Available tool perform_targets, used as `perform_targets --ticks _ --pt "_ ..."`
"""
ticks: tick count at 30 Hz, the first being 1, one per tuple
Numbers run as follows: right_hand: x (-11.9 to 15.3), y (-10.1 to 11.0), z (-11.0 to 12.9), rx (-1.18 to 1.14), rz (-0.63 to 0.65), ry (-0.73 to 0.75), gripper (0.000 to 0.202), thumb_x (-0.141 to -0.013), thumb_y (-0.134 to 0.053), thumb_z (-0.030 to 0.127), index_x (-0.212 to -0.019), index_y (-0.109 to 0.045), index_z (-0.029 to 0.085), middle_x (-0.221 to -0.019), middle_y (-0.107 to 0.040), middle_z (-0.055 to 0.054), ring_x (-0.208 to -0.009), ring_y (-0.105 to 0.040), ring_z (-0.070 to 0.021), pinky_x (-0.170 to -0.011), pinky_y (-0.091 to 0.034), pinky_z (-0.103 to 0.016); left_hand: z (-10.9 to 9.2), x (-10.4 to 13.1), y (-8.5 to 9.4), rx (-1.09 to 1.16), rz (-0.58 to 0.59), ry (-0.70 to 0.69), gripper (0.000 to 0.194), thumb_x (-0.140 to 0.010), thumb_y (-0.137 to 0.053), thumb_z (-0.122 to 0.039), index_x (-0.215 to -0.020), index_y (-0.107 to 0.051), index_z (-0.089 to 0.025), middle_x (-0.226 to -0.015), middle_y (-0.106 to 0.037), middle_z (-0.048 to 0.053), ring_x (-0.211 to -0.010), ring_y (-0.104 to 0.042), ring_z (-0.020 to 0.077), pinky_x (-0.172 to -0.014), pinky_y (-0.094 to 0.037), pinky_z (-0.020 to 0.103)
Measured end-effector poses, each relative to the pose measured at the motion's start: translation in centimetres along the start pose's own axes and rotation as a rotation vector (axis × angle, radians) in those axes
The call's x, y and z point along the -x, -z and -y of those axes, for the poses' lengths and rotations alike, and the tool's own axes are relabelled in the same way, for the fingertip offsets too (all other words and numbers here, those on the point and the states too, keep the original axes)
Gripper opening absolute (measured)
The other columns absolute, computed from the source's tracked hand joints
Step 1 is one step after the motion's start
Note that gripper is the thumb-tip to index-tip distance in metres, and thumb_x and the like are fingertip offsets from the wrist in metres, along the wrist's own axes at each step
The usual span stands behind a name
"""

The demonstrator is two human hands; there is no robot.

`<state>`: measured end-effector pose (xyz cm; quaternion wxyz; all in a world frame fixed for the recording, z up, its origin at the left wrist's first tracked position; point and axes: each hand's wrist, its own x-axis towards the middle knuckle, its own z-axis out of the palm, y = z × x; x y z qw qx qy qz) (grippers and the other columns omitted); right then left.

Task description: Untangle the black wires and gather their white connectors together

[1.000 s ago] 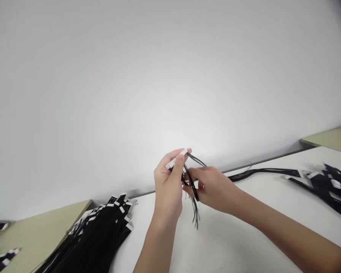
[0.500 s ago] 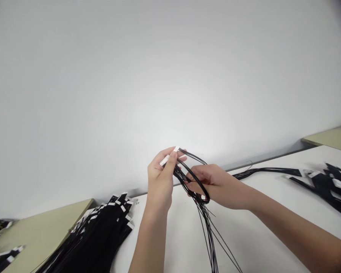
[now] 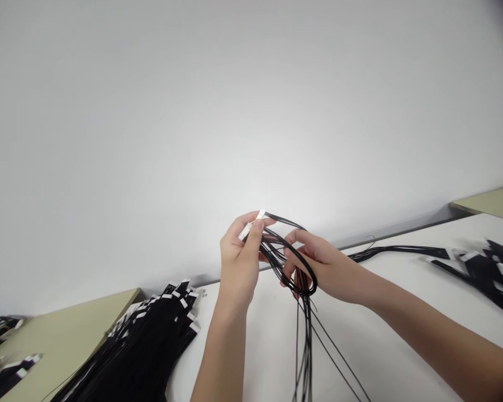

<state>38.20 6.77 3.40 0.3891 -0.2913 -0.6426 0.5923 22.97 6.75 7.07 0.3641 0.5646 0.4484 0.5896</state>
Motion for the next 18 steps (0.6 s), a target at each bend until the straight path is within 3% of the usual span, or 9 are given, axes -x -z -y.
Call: perform_targets --ticks 6,13,18 --pt "0.03 0.46 0.60 -0.058 0.125 -0.045 0.023 -0.090 -0.056 0.040 -0.094 -0.048 0.018 -0.078 -0.063 -0.002 -0.062 -0.056 -0.0109 -0.058 -0.043 -0.025 -0.79 0.53 -0.78 -0.019 -0.069 0.023 0.030 -0.081 -0.063 -0.042 -0.100 -0.063 -0.018 -0.096 -0.069 0.008 -0.062 -0.065 0.0138 -0.038 -0.045 0.017" --pt "-0.35 -0.12 0.63 -0.064 0.227 -0.005 0.032 -0.071 -0.075 0.019 -0.075 -0.043 0.018 -0.064 -0.046 0.006 -0.057 -0.046 -0.0083 -0.054 -0.036 -0.023 -0.91 0.74 -0.62 -0.076 -0.004 0.003 0.028 -0.081 -0.062 -0.041 -0.098 -0.063 -0.018 -0.098 -0.068 0.008 -0.073 -0.068 0.0185 -0.040 -0.048 0.018" --pt "-0.18 -0.08 0.86 0.006 0.223 0.003 0.023 -0.078 -0.067 0.024 -0.077 -0.046 0.018 -0.063 -0.049 0.004 -0.060 -0.051 -0.0114 -0.056 -0.039 -0.024 -1.13 0.74 -0.66 -0.047 -0.028 0.005 0.026 -0.083 -0.061 -0.039 -0.097 -0.063 -0.018 -0.096 -0.068 0.008 -0.071 -0.068 0.0174 -0.041 -0.049 0.018"
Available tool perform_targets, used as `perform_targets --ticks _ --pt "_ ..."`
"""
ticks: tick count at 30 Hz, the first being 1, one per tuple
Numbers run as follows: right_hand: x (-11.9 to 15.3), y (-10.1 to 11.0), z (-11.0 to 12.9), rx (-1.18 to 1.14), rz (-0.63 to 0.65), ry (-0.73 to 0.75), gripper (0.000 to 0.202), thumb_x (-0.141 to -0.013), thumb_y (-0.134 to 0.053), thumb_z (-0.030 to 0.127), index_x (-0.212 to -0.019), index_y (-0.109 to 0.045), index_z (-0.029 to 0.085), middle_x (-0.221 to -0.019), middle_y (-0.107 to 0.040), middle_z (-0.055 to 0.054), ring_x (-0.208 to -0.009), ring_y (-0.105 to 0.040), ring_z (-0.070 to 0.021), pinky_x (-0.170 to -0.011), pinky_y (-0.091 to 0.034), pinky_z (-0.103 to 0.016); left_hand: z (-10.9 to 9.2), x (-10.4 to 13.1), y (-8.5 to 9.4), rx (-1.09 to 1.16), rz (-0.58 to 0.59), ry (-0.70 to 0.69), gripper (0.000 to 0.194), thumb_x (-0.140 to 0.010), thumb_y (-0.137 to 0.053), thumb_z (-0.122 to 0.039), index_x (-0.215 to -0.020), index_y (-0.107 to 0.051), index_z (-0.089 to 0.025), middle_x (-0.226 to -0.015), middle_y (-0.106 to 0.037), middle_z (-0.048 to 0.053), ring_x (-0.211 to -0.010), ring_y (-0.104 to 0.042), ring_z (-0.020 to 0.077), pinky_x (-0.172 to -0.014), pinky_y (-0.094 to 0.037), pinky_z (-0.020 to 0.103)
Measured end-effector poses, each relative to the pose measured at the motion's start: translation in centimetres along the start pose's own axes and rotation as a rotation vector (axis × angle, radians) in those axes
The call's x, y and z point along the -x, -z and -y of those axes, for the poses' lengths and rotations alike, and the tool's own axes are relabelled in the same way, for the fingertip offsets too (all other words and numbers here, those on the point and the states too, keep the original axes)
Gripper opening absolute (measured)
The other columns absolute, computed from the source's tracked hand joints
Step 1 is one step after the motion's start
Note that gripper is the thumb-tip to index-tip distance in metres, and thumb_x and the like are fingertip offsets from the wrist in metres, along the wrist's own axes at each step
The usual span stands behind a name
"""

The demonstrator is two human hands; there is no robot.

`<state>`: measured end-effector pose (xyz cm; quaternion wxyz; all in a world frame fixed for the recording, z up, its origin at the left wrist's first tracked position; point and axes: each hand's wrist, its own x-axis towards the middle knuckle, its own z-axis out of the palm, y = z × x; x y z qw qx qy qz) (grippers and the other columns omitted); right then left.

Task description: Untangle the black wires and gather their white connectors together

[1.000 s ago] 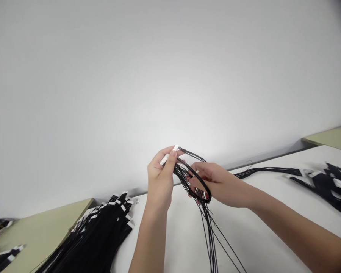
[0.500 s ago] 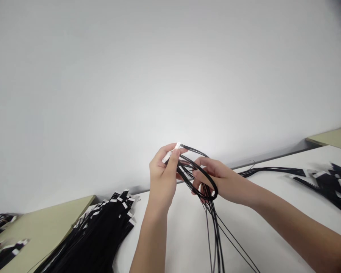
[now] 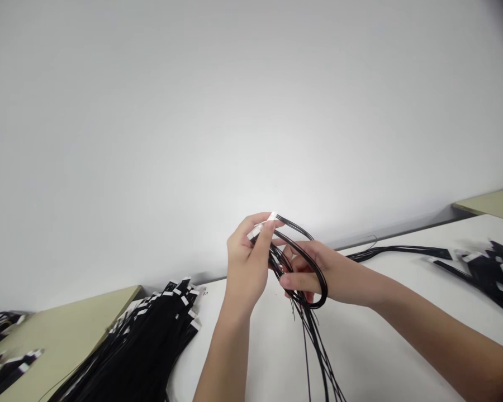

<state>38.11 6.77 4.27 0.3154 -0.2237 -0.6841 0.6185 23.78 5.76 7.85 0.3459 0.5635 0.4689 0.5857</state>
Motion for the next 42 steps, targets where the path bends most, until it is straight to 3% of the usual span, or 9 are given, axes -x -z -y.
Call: perform_targets --ticks 3,6,11,16,21,28,32,38,42 --pt "0.2 0.0 0.3 -0.002 -0.012 0.011 0.023 -0.088 -0.056 0.031 -0.073 -0.046 0.017 -0.067 -0.054 0.000 -0.063 -0.052 -0.0114 -0.056 -0.040 -0.024 0.0 -0.1 0.2 0.021 0.052 0.062 0.028 -0.081 -0.064 -0.039 -0.099 -0.064 -0.018 -0.100 -0.068 0.009 -0.071 -0.067 0.0168 -0.041 -0.049 0.017" --pt "0.3 0.0 0.3 -0.053 -0.021 -0.025 0.027 -0.089 -0.055 0.037 -0.073 -0.047 0.017 -0.071 -0.056 -0.001 -0.064 -0.055 -0.0120 -0.053 -0.039 -0.023 0.4 -0.4 0.5 0.053 0.093 0.077 0.032 -0.079 -0.066 -0.043 -0.101 -0.064 -0.019 -0.105 -0.067 0.009 -0.074 -0.068 0.0180 -0.043 -0.051 0.018" --pt "0.1 -0.1 0.0 -0.130 -0.055 -0.022 0.025 -0.090 -0.053 0.043 -0.089 -0.055 0.017 -0.079 -0.058 -0.002 -0.061 -0.056 -0.0118 -0.052 -0.040 -0.023 1.2 -0.6 0.9 0.100 0.111 0.053 0.034 -0.080 -0.064 -0.044 -0.105 -0.062 -0.022 -0.110 -0.066 0.008 -0.080 -0.068 0.0194 -0.046 -0.053 0.020" --pt "0.2 0.0 -0.1 -0.076 -0.140 -0.039 0.022 -0.089 -0.055 0.038 -0.088 -0.050 0.017 -0.079 -0.056 -0.001 -0.062 -0.055 -0.0118 -0.058 -0.043 -0.026 1.1 -0.6 0.7 0.062 0.092 0.007 0.033 -0.081 -0.064 -0.044 -0.103 -0.062 -0.020 -0.104 -0.067 0.008 -0.080 -0.068 0.0190 -0.044 -0.050 0.018" --pt "0.4 0.0 0.6 -0.091 -0.073 -0.027 0.025 -0.078 -0.069 0.031 -0.084 -0.049 0.018 -0.075 -0.053 0.001 -0.061 -0.051 -0.0108 -0.057 -0.042 -0.026 0.7 -0.4 0.3 0.109 0.067 0.018 0.029 -0.080 -0.065 -0.040 -0.099 -0.062 -0.018 -0.096 -0.068 0.008 -0.071 -0.068 0.0178 -0.043 -0.052 0.020" --pt "0.0 0.1 0.1 -0.107 -0.038 -0.034 0.036 -0.067 -0.075 0.019 -0.073 -0.039 0.019 -0.065 -0.041 0.006 -0.058 -0.043 -0.0090 -0.054 -0.034 -0.024 0.6 -0.5 0.2 0.118 0.134 0.002 0.021 -0.081 -0.064 -0.036 -0.096 -0.065 -0.021 -0.092 -0.068 0.006 -0.074 -0.068 0.0190 -0.044 -0.055 0.023" --pt "-0.1 0.2 0.0 -0.073 -0.075 -0.031 0.029 -0.069 -0.072 0.016 -0.075 -0.043 0.019 -0.064 -0.042 0.006 -0.058 -0.043 -0.0092 -0.054 -0.034 -0.024 0.6 -0.5 -0.2 0.137 0.057 0.011 0.016 -0.081 -0.064 -0.032 -0.091 -0.066 -0.021 -0.089 -0.068 0.006 -0.071 -0.068 0.0183 -0.040 -0.051 0.021" --pt "0.3 0.3 0.5 -0.017 -0.084 -0.051 0.011 -0.079 -0.062 0.017 -0.086 -0.055 0.018 -0.069 -0.053 0.002 -0.060 -0.049 -0.0100 -0.056 -0.038 -0.025 0.7 -0.7 0.2 0.103 0.120 0.024 0.024 -0.080 -0.065 -0.038 -0.097 -0.065 -0.020 -0.092 -0.069 0.006 -0.058 -0.063 0.0134 -0.042 -0.052 0.022" --pt "0.4 0.5 0.3 -0.026 -0.080 -0.045 0.007 -0.084 -0.060 0.022 -0.082 -0.055 0.016 -0.066 -0.056 0.001 -0.062 -0.056 -0.0118 -0.059 -0.043 -0.026 0.4 -0.5 0.0 0.091 0.085 0.035 0.023 -0.080 -0.065 -0.037 -0.096 -0.065 -0.020 -0.094 -0.069 0.007 -0.065 -0.065 0.0160 -0.041 -0.052 0.021"
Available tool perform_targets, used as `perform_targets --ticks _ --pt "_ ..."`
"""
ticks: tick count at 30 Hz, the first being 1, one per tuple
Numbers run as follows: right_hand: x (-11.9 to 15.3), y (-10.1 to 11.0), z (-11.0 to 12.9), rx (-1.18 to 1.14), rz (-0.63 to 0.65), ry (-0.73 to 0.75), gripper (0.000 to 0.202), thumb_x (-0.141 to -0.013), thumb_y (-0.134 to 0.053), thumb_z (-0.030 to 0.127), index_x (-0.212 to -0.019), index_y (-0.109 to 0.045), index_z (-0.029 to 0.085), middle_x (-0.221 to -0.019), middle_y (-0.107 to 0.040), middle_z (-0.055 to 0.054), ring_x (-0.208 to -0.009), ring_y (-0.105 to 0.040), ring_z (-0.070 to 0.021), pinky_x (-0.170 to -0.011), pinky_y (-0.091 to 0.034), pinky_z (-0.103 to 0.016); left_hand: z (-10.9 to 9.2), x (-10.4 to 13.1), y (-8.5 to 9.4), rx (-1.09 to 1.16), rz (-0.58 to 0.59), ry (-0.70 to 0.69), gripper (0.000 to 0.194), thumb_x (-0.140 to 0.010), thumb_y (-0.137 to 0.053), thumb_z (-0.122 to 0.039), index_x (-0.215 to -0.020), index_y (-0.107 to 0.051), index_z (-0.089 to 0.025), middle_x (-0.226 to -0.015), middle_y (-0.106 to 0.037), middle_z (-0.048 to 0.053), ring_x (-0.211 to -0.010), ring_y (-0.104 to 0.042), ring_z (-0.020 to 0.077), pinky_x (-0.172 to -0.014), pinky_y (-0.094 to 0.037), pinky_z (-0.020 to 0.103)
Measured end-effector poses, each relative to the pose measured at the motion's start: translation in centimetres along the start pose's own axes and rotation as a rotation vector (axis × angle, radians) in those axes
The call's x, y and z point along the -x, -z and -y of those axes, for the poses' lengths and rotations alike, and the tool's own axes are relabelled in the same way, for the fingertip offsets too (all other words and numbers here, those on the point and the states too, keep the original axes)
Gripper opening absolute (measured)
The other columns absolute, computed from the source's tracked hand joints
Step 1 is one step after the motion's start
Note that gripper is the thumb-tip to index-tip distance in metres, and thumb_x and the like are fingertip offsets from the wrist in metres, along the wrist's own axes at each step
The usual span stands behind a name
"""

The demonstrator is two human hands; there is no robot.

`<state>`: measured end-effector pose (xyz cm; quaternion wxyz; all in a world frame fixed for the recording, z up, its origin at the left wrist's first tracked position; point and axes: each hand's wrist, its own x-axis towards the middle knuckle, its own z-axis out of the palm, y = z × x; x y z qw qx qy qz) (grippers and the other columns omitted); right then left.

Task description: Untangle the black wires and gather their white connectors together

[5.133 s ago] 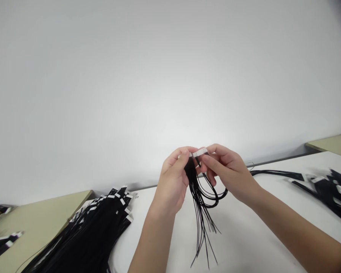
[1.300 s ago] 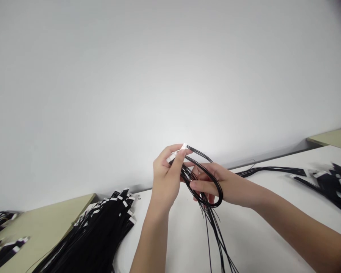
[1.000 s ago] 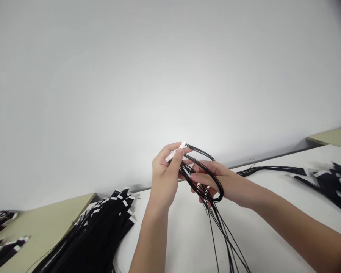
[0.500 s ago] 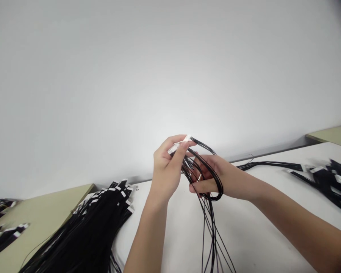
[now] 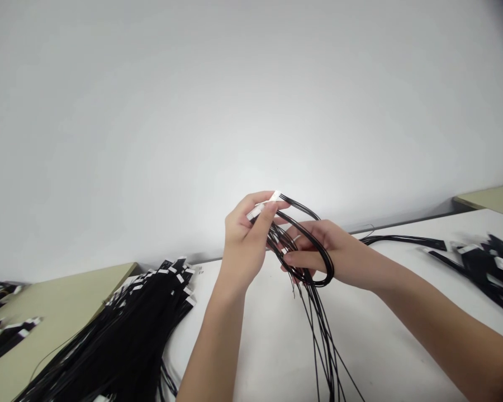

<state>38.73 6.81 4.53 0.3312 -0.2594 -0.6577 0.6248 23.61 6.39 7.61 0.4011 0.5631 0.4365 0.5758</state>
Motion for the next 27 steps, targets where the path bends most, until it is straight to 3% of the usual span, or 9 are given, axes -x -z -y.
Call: perform_targets --ticks 3,7,10,14,18,22,27 --pt "0.0 -0.1 -0.1 -0.027 -0.005 -0.005 0.012 -0.088 -0.057 0.027 -0.085 -0.054 0.016 -0.070 -0.056 0.000 -0.064 -0.060 -0.0134 -0.062 -0.047 -0.028 0.1 0.1 -0.4 0.008 -0.063 -0.033 0.020 -0.081 -0.064 -0.034 -0.093 -0.066 -0.019 -0.089 -0.069 0.008 -0.068 -0.066 0.0164 -0.039 -0.048 0.018" --pt "0.2 -0.5 0.3 -0.077 -0.065 -0.065 0.025 -0.087 -0.059 0.041 -0.096 -0.049 0.019 -0.087 -0.058 -0.001 -0.064 -0.064 -0.0151 -0.063 -0.052 -0.032 0.5 -0.1 -0.4 0.018 -0.029 -0.047 0.022 -0.081 -0.064 -0.036 -0.095 -0.065 -0.020 -0.091 -0.069 0.006 -0.065 -0.066 0.0156 -0.040 -0.049 0.019" --pt "0.2 -0.7 0.4 -0.084 -0.109 -0.112 0.034 -0.084 -0.062 0.047 -0.099 -0.047 0.021 -0.089 -0.054 0.000 -0.063 -0.065 -0.0154 -0.063 -0.050 -0.032 0.8 -0.3 -0.3 0.034 -0.019 -0.059 0.021 -0.082 -0.063 -0.037 -0.095 -0.065 -0.021 -0.092 -0.069 0.006 -0.070 -0.068 0.0175 -0.041 -0.050 0.019" --pt "-0.1 -0.3 -0.6 -0.049 -0.137 -0.049 0.028 -0.087 -0.060 0.045 -0.095 -0.050 0.020 -0.082 -0.052 0.000 -0.071 -0.055 -0.0130 -0.063 -0.047 -0.028 1.1 -0.5 0.0 0.038 -0.022 -0.072 0.022 -0.082 -0.062 -0.037 -0.095 -0.064 -0.019 -0.091 -0.069 0.006 -0.064 -0.066 0.0143 -0.039 -0.046 0.017" --pt "-0.5 0.0 -1.3 -0.047 -0.091 -0.016 0.031 -0.086 -0.059 0.047 -0.083 -0.047 0.019 -0.068 -0.041 0.004 -0.062 -0.040 -0.0096 -0.057 -0.039 -0.025 1.1 -0.5 0.0 0.035 -0.001 -0.086 0.022 -0.082 -0.062 -0.037 -0.096 -0.065 -0.020 -0.092 -0.069 0.006 -0.061 -0.063 0.0113 -0.038 -0.044 0.015" --pt "-0.7 -0.2 -0.8 -0.067 0.014 0.035 0.031 -0.079 -0.070 0.036 -0.080 -0.044 0.020 -0.066 -0.033 0.005 -0.058 -0.033 -0.0080 -0.053 -0.028 -0.023 0.8 -0.3 -0.3 0.041 0.017 -0.021 0.020 -0.082 -0.063 -0.036 -0.092 -0.066 -0.020 -0.085 -0.069 0.004 -0.051 -0.059 0.0093 -0.038 -0.044 0.017" --pt "-0.8 -0.3 -0.8 0.087 -0.007 0.042 0.041 -0.068 -0.078 0.025 -0.072 -0.038 0.019 -0.069 -0.029 0.005 -0.060 -0.029 -0.0081 -0.054 -0.022 -0.024 0.8 -0.2 -0.3 0.013 0.088 0.034 0.022 -0.083 -0.063 -0.039 -0.095 -0.065 -0.022 -0.090 -0.069 0.005 -0.041 -0.055 0.0076 -0.039 -0.046 0.020"
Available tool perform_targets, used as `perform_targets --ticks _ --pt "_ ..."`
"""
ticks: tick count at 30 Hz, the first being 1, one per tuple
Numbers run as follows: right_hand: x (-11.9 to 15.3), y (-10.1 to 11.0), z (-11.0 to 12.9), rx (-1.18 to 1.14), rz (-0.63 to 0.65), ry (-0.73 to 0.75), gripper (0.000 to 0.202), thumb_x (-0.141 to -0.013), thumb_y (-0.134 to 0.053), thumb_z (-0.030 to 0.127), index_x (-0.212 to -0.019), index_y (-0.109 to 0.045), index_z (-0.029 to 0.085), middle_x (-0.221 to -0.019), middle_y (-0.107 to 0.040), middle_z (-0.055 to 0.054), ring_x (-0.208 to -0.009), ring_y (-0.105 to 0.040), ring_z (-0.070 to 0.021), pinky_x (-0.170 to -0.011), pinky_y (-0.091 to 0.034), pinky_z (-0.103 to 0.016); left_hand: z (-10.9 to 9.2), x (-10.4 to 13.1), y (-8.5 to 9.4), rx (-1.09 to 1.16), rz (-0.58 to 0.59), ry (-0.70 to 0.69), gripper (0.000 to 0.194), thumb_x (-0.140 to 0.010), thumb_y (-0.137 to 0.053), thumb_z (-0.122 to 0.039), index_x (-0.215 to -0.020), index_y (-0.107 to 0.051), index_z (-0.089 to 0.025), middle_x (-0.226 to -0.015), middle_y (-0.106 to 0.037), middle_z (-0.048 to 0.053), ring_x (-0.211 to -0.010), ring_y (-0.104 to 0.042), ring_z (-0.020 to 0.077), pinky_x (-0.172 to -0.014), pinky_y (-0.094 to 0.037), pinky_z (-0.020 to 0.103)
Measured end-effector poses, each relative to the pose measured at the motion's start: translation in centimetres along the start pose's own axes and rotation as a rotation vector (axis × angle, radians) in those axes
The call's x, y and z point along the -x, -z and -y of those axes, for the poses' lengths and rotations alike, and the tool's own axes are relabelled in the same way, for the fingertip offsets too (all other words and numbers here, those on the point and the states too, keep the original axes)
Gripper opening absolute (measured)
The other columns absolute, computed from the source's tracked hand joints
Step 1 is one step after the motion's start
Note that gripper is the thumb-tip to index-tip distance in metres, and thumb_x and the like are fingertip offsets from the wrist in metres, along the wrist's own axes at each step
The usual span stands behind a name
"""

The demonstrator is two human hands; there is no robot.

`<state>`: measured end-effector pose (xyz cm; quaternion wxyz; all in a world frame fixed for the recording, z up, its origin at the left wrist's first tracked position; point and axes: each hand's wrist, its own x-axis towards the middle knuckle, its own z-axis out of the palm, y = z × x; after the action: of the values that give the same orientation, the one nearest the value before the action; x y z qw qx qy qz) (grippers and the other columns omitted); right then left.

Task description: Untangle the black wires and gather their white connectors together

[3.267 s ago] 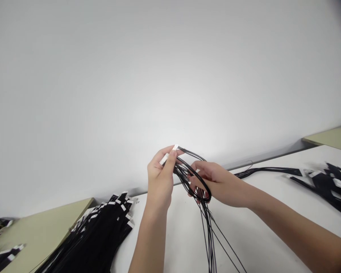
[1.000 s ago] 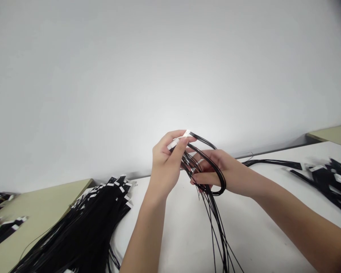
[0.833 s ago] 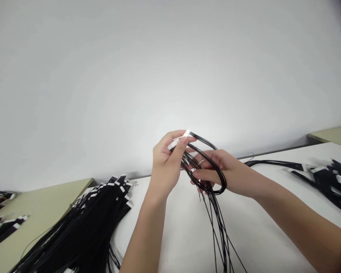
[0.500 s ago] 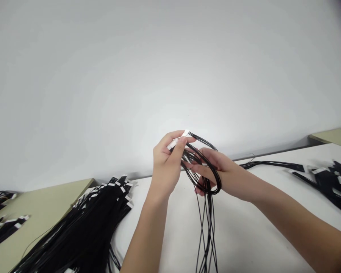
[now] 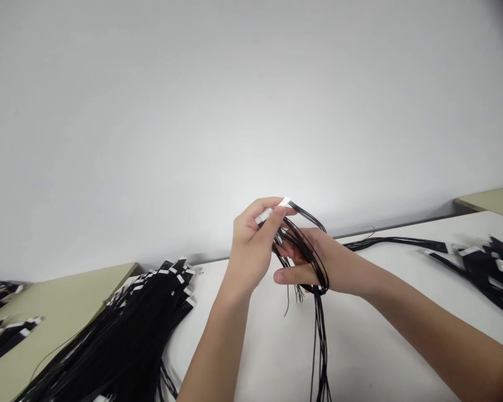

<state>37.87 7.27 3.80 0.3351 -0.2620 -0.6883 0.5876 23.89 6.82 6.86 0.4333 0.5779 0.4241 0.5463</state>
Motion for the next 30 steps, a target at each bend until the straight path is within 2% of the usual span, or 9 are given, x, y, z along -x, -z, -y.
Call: perform_targets --ticks 3,7,11,16,23,27,30 --pt "0.0 0.0 -0.3 0.111 -0.031 -0.020 0.045 -0.068 -0.077 0.027 -0.069 -0.032 0.019 -0.068 -0.029 0.005 -0.060 -0.029 -0.0083 -0.053 -0.021 -0.025 0.2 0.0 0.2 -0.005 0.031 0.008 0.027 -0.082 -0.062 -0.042 -0.099 -0.065 -0.021 -0.093 -0.069 0.006 -0.046 -0.059 0.0096 -0.041 -0.048 0.021" --pt "0.2 -0.1 -0.4 0.206 -0.106 -0.016 0.036 -0.073 -0.070 0.027 -0.070 -0.035 0.020 -0.064 -0.031 0.006 -0.055 -0.030 -0.0076 -0.050 -0.022 -0.024 0.2 0.0 0.1 0.002 0.024 0.019 0.028 -0.082 -0.063 -0.042 -0.098 -0.064 -0.020 -0.094 -0.068 0.006 -0.047 -0.058 0.0087 -0.043 -0.051 0.022" --pt "0.3 0.1 -0.4 0.223 -0.090 -0.027 0.029 -0.075 -0.065 0.024 -0.071 -0.036 0.020 -0.060 -0.029 0.007 -0.052 -0.028 -0.0073 -0.048 -0.021 -0.024 -0.1 0.0 -0.2 0.008 0.004 0.050 0.026 -0.082 -0.063 -0.040 -0.098 -0.062 -0.020 -0.090 -0.067 0.005 -0.047 -0.058 0.0095 -0.040 -0.050 0.023" --pt "0.4 0.1 0.0 0.190 -0.073 -0.032 0.019 -0.079 -0.059 0.021 -0.074 -0.041 0.020 -0.062 -0.031 0.006 -0.054 -0.029 -0.0082 -0.050 -0.023 -0.024 -0.3 0.0 0.0 0.008 0.005 0.045 0.026 -0.082 -0.063 -0.040 -0.098 -0.062 -0.019 -0.091 -0.068 0.007 -0.067 -0.067 0.0170 -0.042 -0.049 0.020" --pt "0.6 -0.1 1.6 0.078 -0.019 -0.025 0.016 -0.081 -0.057 0.016 -0.073 -0.043 0.019 -0.063 -0.033 0.006 -0.056 -0.033 -0.0086 -0.052 -0.026 -0.025 0.1 -0.4 1.4 0.102 0.147 0.094 0.030 -0.082 -0.064 -0.042 -0.102 -0.063 -0.020 -0.103 -0.066 0.008 -0.082 -0.067 0.0190 -0.049 -0.050 0.020" --pt "0.7 -0.1 1.7 0.038 -0.022 -0.009 0.019 -0.081 -0.059 0.017 -0.071 -0.043 0.018 -0.064 -0.032 0.005 -0.056 -0.033 -0.0080 -0.051 -0.028 -0.024 -0.1 -0.7 2.0 0.194 0.245 0.205 0.030 -0.084 -0.062 -0.041 -0.102 -0.062 -0.017 -0.113 -0.063 0.012 -0.085 -0.066 0.0196 -0.050 -0.050 0.021" --pt "0.7 -0.1 1.6 0.015 -0.015 -0.047 0.019 -0.082 -0.059 0.019 -0.071 -0.044 0.018 -0.063 -0.034 0.005 -0.054 -0.035 -0.0080 -0.050 -0.036 -0.023 -0.2 -0.9 2.3 0.251 0.277 0.272 0.030 -0.083 -0.063 -0.038 -0.102 -0.062 -0.015 -0.113 -0.063 0.012 -0.084 -0.066 0.0204 -0.051 -0.052 0.024"
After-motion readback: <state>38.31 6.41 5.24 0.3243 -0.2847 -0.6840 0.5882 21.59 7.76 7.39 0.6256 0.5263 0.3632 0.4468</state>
